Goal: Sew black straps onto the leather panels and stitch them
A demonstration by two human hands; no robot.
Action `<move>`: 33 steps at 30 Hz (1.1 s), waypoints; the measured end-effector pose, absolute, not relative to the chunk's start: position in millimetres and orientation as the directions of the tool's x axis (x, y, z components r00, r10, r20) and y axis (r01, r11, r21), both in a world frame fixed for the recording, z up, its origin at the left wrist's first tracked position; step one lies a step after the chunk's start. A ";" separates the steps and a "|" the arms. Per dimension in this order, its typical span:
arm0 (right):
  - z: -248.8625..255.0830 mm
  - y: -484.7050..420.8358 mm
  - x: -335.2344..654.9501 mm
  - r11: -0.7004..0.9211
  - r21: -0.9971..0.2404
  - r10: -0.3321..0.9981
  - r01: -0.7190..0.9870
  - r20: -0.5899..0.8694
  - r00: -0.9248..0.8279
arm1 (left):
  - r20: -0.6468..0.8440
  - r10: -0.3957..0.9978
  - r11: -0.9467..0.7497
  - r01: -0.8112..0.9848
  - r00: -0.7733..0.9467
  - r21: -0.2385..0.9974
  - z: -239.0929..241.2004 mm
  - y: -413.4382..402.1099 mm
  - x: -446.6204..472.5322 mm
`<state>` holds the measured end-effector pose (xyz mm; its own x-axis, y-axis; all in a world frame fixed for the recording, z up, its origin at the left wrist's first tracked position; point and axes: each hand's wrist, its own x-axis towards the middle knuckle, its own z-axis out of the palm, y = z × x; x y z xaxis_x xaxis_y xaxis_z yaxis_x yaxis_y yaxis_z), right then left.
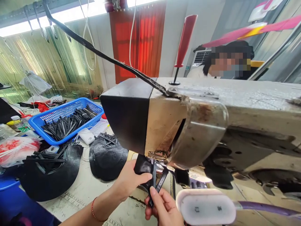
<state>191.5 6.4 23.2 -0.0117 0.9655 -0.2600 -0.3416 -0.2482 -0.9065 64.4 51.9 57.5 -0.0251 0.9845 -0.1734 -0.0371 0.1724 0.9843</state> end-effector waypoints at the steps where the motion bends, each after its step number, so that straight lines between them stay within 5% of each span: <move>1: 23.1 6.9 191.1 -0.234 -0.915 0.968 -0.329 -0.250 0.008 | -0.160 0.987 0.159 -0.030 -0.026 0.987 58.6 53.0 64.3; 19: 18.8 32.9 189.4 -0.115 -0.972 0.989 -0.205 -0.132 0.069 | -0.122 0.984 0.128 -0.039 0.132 0.991 59.4 73.9 55.2; 33: 10.1 33.6 225.3 -0.122 -0.972 0.966 -0.200 -0.162 0.201 | -0.136 0.986 0.146 -0.092 0.100 0.985 63.3 89.0 58.9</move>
<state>225.3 33.6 10.1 0.2010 0.9661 -0.1621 -0.2000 -0.1215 -0.9722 58.9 89.0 63.3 0.0997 0.9856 -0.1365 -0.0919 0.1457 0.9851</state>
